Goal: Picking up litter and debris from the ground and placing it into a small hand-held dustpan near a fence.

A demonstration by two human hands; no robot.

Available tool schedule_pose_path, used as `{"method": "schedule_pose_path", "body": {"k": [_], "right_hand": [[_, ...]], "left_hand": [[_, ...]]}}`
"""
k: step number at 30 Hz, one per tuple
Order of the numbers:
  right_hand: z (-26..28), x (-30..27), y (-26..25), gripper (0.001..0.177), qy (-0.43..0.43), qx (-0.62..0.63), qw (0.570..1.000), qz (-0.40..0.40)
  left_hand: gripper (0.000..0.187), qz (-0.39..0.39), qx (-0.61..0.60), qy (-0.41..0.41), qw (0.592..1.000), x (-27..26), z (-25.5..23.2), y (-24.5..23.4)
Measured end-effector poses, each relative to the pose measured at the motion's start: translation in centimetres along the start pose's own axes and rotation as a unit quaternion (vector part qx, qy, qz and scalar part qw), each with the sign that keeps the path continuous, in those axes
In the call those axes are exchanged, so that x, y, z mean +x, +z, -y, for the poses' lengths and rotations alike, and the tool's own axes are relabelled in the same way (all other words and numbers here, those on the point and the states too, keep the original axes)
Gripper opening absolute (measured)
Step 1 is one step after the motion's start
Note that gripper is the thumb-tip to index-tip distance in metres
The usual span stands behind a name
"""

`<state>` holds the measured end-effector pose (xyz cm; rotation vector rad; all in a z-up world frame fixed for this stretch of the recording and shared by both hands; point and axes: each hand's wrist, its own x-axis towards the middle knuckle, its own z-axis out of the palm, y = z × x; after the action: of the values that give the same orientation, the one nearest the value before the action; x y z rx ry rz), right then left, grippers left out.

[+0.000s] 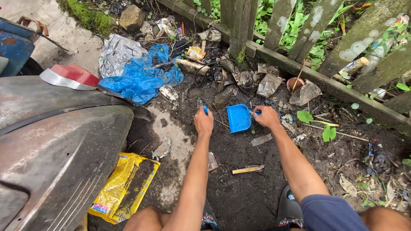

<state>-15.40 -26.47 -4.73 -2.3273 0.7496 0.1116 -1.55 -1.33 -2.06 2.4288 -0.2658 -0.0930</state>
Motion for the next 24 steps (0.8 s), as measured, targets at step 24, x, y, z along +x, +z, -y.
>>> {"method": "schedule_pose_path", "body": {"k": [24], "right_hand": [[-1.9, 0.9, 4.5, 0.026, 0.052, 0.101, 0.993, 0.014]], "left_hand": [[0.013, -0.061, -0.086, 0.068, 0.992, 1.6, -5.4, 0.3]]}}
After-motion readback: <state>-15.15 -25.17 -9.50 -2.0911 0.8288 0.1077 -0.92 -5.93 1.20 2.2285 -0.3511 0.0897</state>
